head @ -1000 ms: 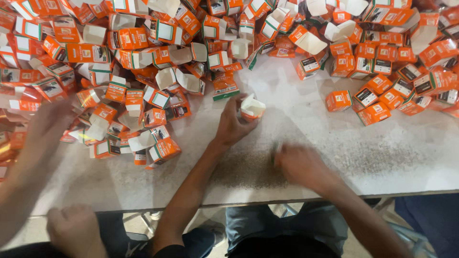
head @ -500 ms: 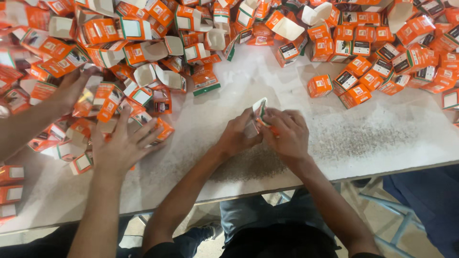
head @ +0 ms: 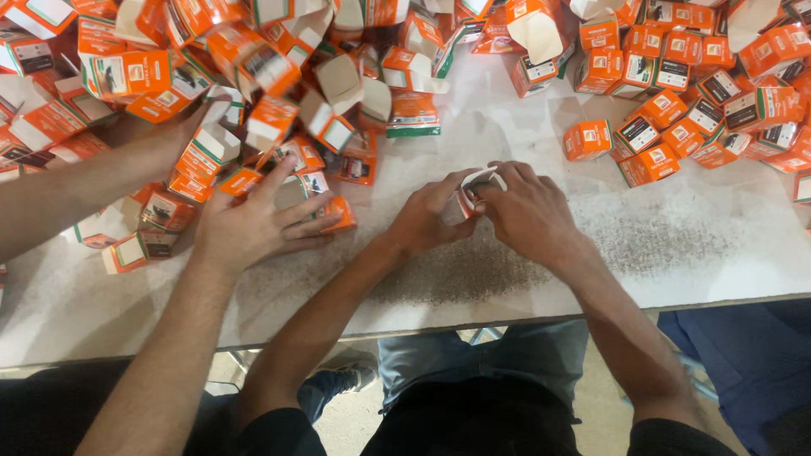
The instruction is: The person sits at a table covered with many small orange cardboard boxes and folds them one at a time, pressing the flaps closed and setting each finished box back onto the pile. Other people's hands occasionally reach into the frame to take or move boxes.
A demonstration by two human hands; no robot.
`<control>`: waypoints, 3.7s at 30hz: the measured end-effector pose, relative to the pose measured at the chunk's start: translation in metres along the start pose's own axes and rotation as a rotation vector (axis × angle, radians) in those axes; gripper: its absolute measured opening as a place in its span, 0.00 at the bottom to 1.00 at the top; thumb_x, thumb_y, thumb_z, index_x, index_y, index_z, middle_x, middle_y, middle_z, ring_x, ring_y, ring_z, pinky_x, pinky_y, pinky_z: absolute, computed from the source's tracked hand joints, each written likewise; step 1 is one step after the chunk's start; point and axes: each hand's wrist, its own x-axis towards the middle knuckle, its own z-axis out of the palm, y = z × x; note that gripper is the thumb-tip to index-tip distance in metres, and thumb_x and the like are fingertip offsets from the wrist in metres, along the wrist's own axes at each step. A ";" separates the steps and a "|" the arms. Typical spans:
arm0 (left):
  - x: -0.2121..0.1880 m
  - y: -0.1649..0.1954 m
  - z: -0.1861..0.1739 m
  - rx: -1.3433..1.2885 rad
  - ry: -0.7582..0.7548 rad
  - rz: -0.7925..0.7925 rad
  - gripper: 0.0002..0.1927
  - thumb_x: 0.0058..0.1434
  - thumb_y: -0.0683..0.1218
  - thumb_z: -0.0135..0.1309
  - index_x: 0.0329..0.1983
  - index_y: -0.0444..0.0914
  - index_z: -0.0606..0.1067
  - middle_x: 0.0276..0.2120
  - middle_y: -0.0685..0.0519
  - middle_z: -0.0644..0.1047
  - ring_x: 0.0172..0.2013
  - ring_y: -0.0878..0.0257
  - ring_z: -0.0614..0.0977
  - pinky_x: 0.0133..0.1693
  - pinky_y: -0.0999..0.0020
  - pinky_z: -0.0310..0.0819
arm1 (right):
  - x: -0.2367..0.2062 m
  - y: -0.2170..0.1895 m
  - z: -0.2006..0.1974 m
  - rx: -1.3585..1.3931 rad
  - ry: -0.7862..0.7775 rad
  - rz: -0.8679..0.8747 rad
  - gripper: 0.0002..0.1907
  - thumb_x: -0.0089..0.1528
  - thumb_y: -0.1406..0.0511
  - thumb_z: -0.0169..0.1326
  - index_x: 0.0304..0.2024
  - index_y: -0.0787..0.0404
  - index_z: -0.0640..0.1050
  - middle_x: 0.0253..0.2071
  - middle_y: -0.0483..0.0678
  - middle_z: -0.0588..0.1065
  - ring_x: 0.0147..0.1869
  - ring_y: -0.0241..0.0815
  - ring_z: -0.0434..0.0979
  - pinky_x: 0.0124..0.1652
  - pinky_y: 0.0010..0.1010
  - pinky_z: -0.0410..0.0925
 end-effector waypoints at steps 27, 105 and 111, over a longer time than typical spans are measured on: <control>0.000 -0.005 0.005 -0.019 0.026 -0.126 0.41 0.56 0.46 0.68 0.71 0.39 0.64 0.52 0.44 0.76 0.55 0.48 0.78 0.57 0.57 0.73 | -0.035 -0.012 0.045 0.009 0.274 -0.050 0.35 0.56 0.57 0.65 0.65 0.56 0.71 0.69 0.70 0.61 0.66 0.66 0.68 0.60 0.52 0.63; 0.008 0.005 -0.017 0.185 0.006 0.292 0.10 0.64 0.39 0.62 0.48 0.38 0.78 0.52 0.51 0.81 0.62 0.51 0.80 0.61 0.60 0.79 | -0.014 0.017 0.041 0.539 0.461 -0.166 0.11 0.61 0.71 0.64 0.47 0.62 0.81 0.55 0.49 0.80 0.63 0.50 0.80 0.59 0.38 0.74; 0.007 0.015 -0.023 0.251 -0.110 0.331 0.14 0.57 0.40 0.62 0.47 0.40 0.79 0.59 0.51 0.76 0.66 0.50 0.75 0.64 0.58 0.74 | -0.024 0.021 0.040 0.462 0.389 -0.222 0.13 0.56 0.67 0.67 0.42 0.59 0.81 0.59 0.54 0.75 0.61 0.55 0.78 0.55 0.40 0.73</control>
